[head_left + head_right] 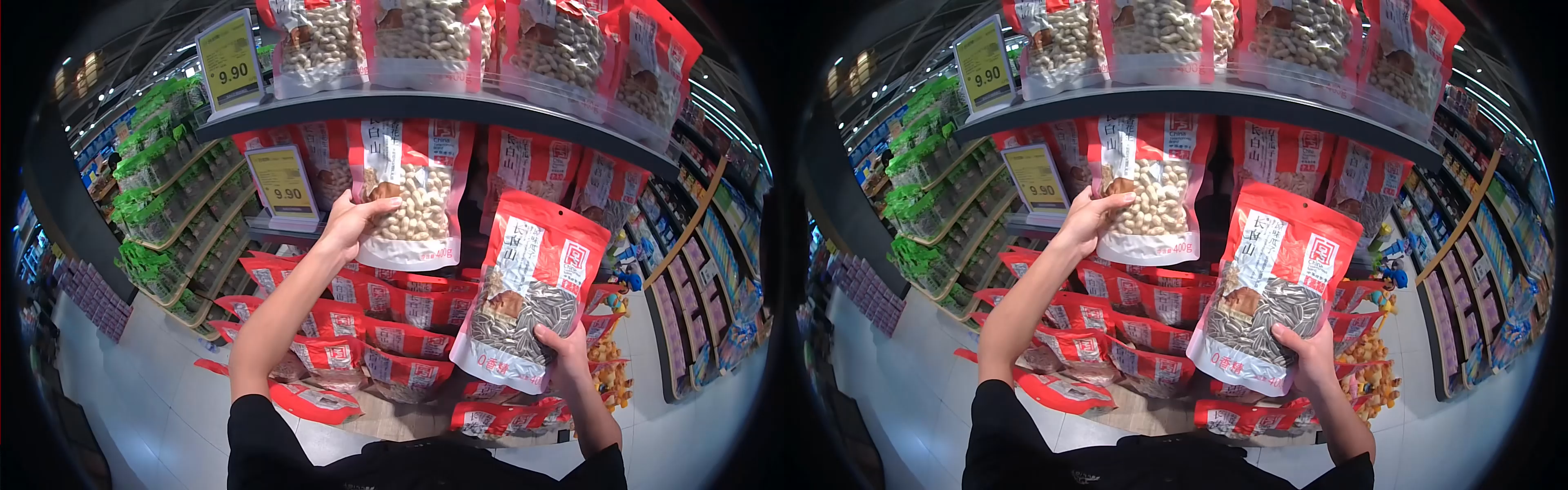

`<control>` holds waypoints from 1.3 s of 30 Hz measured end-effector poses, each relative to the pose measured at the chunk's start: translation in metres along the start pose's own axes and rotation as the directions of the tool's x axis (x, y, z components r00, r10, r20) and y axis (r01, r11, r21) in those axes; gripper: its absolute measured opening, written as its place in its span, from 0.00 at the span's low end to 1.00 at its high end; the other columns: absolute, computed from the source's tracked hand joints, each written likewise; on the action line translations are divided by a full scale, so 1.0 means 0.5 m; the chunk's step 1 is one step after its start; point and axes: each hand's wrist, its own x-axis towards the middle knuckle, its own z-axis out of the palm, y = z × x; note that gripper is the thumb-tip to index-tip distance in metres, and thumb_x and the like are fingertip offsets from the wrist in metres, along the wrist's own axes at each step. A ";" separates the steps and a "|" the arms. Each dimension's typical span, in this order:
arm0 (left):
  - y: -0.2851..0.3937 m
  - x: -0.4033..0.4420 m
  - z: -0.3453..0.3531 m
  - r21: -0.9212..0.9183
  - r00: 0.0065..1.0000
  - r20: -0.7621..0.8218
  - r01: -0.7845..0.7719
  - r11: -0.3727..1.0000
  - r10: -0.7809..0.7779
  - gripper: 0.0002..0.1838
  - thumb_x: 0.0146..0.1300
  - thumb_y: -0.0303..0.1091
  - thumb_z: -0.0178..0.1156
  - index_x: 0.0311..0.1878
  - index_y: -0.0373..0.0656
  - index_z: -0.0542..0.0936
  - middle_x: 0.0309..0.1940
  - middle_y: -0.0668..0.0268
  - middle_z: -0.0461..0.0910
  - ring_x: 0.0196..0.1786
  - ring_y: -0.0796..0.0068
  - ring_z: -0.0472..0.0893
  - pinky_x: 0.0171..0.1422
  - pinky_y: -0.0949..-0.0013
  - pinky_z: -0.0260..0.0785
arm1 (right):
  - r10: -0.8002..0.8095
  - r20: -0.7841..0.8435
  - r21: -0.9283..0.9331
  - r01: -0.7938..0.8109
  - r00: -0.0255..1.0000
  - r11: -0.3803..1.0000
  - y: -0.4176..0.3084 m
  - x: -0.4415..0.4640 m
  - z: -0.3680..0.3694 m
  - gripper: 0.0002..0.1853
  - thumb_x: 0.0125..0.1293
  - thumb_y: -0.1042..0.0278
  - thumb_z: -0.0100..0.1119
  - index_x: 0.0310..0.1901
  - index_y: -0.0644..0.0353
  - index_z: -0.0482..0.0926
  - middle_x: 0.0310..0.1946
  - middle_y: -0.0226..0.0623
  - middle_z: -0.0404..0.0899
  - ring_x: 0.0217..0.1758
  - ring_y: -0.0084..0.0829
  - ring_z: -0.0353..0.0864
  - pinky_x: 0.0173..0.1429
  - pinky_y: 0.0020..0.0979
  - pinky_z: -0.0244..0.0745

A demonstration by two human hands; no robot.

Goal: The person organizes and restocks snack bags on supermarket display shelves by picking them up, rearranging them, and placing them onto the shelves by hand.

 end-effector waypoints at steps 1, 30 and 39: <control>0.008 -0.019 -0.003 0.003 1.000 -0.002 0.011 1.000 -0.011 0.30 0.52 0.27 0.73 0.54 0.36 0.68 0.47 0.57 0.79 0.46 0.71 0.83 0.53 0.68 0.78 | 0.000 0.007 -0.001 0.000 1.000 1.000 0.001 0.002 -0.001 0.31 0.53 0.80 0.68 0.59 0.67 0.68 0.49 0.41 0.80 0.50 0.32 0.82 0.58 0.34 0.77; -0.248 -0.717 -0.003 0.535 0.983 0.133 -0.179 0.826 0.127 0.41 0.40 0.29 0.81 0.60 0.39 0.71 0.52 0.57 0.78 0.53 0.65 0.80 0.61 0.62 0.72 | -0.034 0.363 -0.158 0.098 0.931 0.983 -0.006 0.228 0.169 0.28 0.52 0.82 0.71 0.55 0.66 0.70 0.47 0.38 0.80 0.49 0.27 0.81 0.56 0.32 0.76; -0.463 -0.745 -0.030 0.346 0.963 0.081 -0.271 0.898 0.259 0.31 0.40 0.30 0.80 0.51 0.39 0.78 0.49 0.56 0.82 0.52 0.63 0.81 0.59 0.63 0.72 | 0.051 0.393 -0.141 0.006 0.918 0.990 0.030 0.344 0.208 0.18 0.54 0.79 0.71 0.48 0.69 0.78 0.41 0.40 0.84 0.41 0.28 0.84 0.49 0.32 0.80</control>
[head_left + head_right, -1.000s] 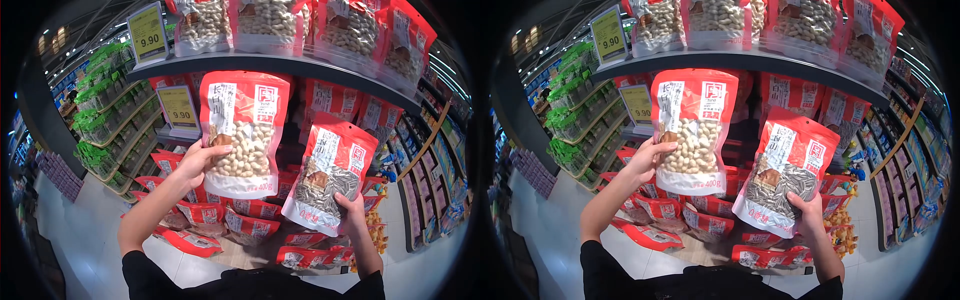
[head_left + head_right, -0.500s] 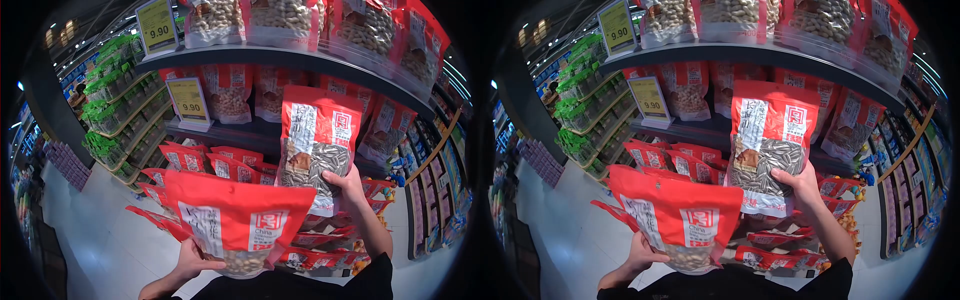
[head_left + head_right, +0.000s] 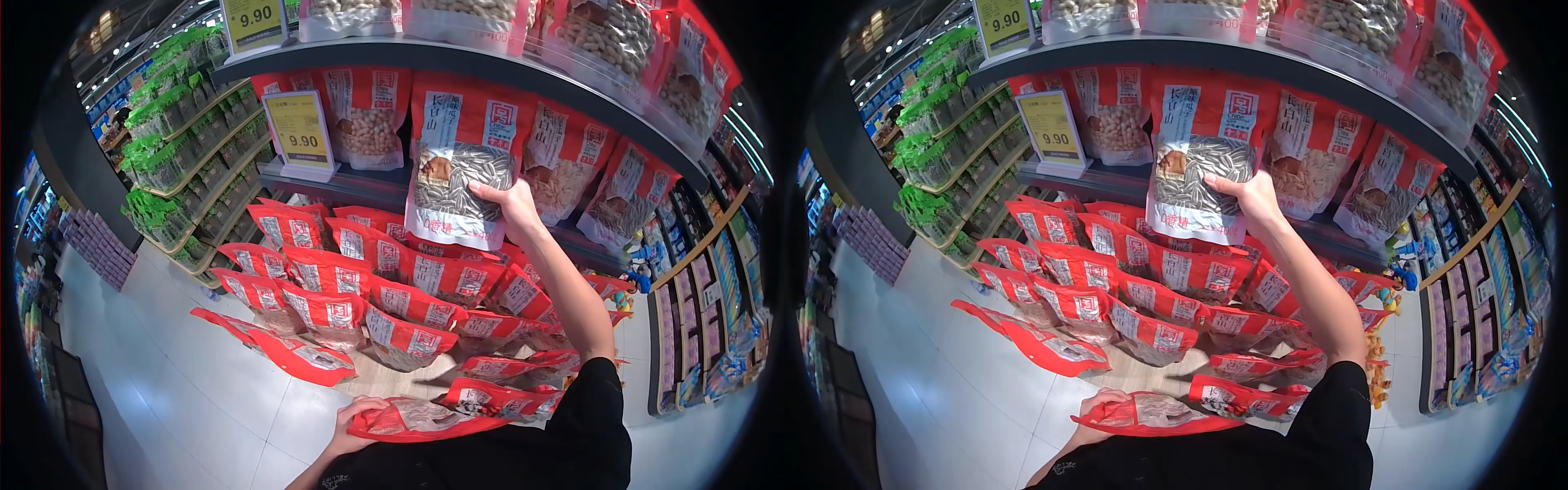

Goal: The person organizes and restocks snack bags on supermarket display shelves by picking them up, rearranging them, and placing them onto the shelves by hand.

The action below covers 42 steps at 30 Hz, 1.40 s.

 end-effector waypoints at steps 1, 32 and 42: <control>-0.011 -0.005 -0.006 0.004 0.999 0.023 0.029 1.000 -0.029 0.30 0.42 0.28 0.79 0.50 0.39 0.78 0.49 0.56 0.82 0.52 0.63 0.81 0.59 0.64 0.72 | -0.003 0.000 0.003 0.003 1.000 1.000 0.001 0.012 -0.003 0.18 0.54 0.79 0.71 0.48 0.69 0.78 0.41 0.40 0.84 0.41 0.28 0.84 0.49 0.32 0.80; -0.103 -0.033 -0.028 -0.194 0.919 -0.145 0.338 0.921 -0.368 0.34 0.31 0.20 0.82 0.48 0.37 0.80 0.49 0.61 0.80 0.53 0.68 0.79 0.61 0.64 0.74 | -0.290 -0.143 0.030 0.297 0.946 0.954 0.039 0.201 -0.009 0.31 0.46 0.85 0.73 0.55 0.64 0.73 0.48 0.41 0.82 0.49 0.34 0.82 0.58 0.35 0.77; -0.094 -0.017 -0.023 -0.252 0.907 -0.142 0.354 0.901 -0.396 0.32 0.31 0.20 0.82 0.46 0.38 0.81 0.47 0.60 0.81 0.54 0.67 0.79 0.60 0.62 0.74 | -0.211 -0.020 0.036 0.212 0.977 0.977 0.107 0.232 -0.068 0.28 0.51 0.81 0.73 0.55 0.64 0.74 0.49 0.37 0.82 0.51 0.31 0.81 0.59 0.33 0.74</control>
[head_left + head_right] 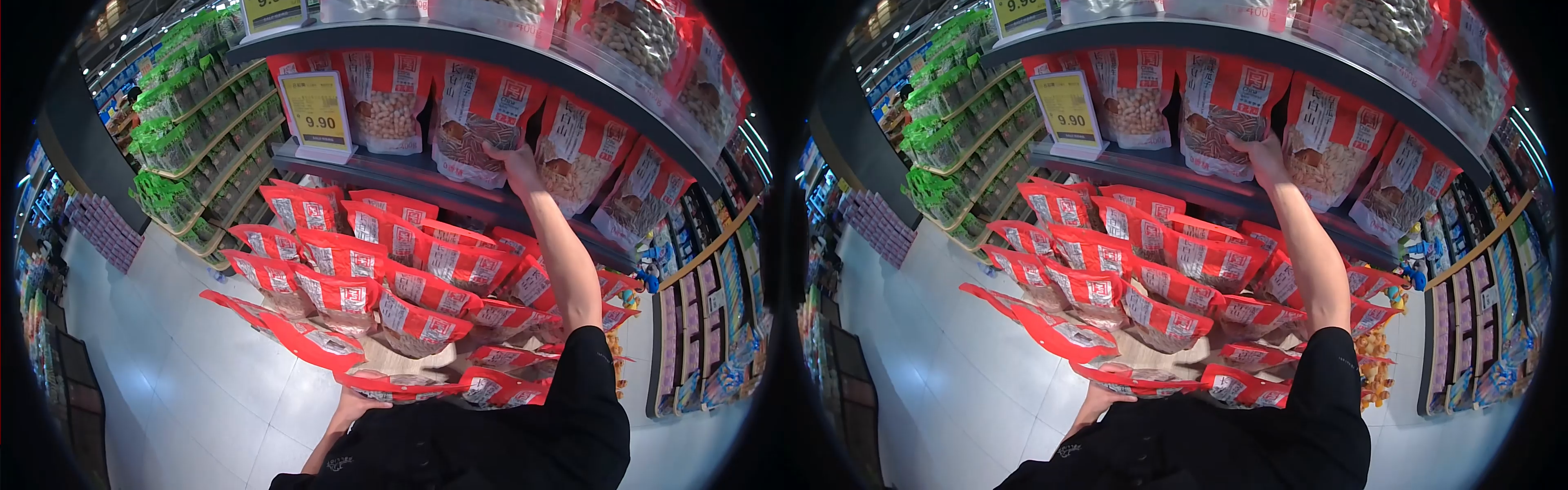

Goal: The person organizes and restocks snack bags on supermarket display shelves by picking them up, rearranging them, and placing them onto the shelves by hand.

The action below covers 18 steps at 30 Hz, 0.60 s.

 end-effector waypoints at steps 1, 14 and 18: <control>-0.005 0.006 -0.002 0.019 0.999 0.020 -0.046 0.999 0.045 0.32 0.31 0.21 0.82 0.45 0.38 0.81 0.47 0.60 0.81 0.53 0.66 0.79 0.60 0.62 0.74 | -0.004 0.014 0.006 0.004 1.000 1.000 -0.001 0.000 0.001 0.27 0.52 0.80 0.73 0.55 0.65 0.74 0.49 0.37 0.82 0.51 0.31 0.81 0.59 0.33 0.74; -0.047 0.016 -0.032 -0.025 0.987 0.081 -0.134 0.991 0.136 0.37 0.31 0.23 0.83 0.49 0.41 0.75 0.49 0.58 0.77 0.55 0.64 0.78 0.62 0.61 0.72 | 0.106 -0.294 -0.698 -0.289 0.950 0.655 -0.024 -0.199 0.040 0.38 0.55 0.67 0.71 0.65 0.68 0.65 0.54 0.48 0.78 0.57 0.39 0.77 0.59 0.34 0.72; -0.039 0.008 -0.042 -0.050 0.993 0.071 -0.093 0.994 0.096 0.38 0.30 0.22 0.83 0.49 0.40 0.75 0.51 0.57 0.77 0.56 0.64 0.77 0.62 0.62 0.71 | -0.161 0.311 -0.725 0.344 0.937 0.597 -0.112 -0.398 0.123 0.24 0.61 0.68 0.65 0.59 0.63 0.74 0.49 0.48 0.80 0.53 0.38 0.81 0.57 0.37 0.74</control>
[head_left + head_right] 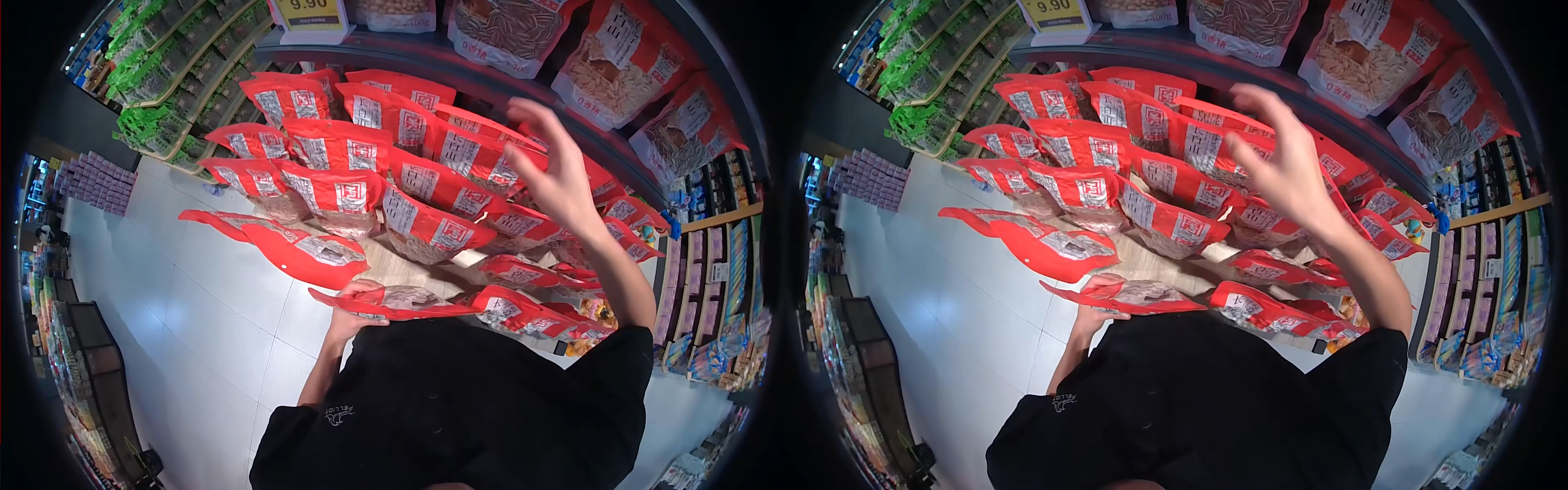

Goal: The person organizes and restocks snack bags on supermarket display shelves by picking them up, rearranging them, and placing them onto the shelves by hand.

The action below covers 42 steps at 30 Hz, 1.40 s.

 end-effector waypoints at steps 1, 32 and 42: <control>0.001 0.000 -0.001 -0.003 1.000 0.004 0.012 1.000 -0.012 0.38 0.30 0.22 0.82 0.50 0.40 0.75 0.51 0.57 0.77 0.56 0.64 0.77 0.62 0.62 0.71 | -0.024 0.199 0.091 0.006 0.980 0.996 -0.041 -0.028 -0.007 0.20 0.62 0.68 0.65 0.55 0.64 0.77 0.46 0.48 0.81 0.50 0.39 0.82 0.55 0.37 0.75; -0.094 -0.006 0.013 0.085 0.906 -0.284 0.350 0.933 -0.314 0.39 0.54 0.37 0.74 0.66 0.31 0.68 0.62 0.53 0.74 0.65 0.66 0.73 0.70 0.63 0.63 | -0.040 0.798 -0.097 0.194 0.601 0.976 -0.098 -0.203 0.119 0.21 0.51 0.77 0.57 0.49 0.71 0.77 0.25 0.47 0.81 0.26 0.46 0.83 0.30 0.43 0.78; 0.030 0.011 0.033 0.396 0.717 -0.693 0.458 0.796 -0.068 0.12 0.58 0.27 0.69 0.35 0.37 0.73 0.30 0.66 0.79 0.35 0.83 0.77 0.42 0.73 0.71 | -0.016 0.793 -0.122 0.185 0.609 0.975 -0.090 -0.233 0.112 0.25 0.50 0.76 0.58 0.53 0.75 0.75 0.19 0.48 0.79 0.22 0.46 0.82 0.27 0.43 0.77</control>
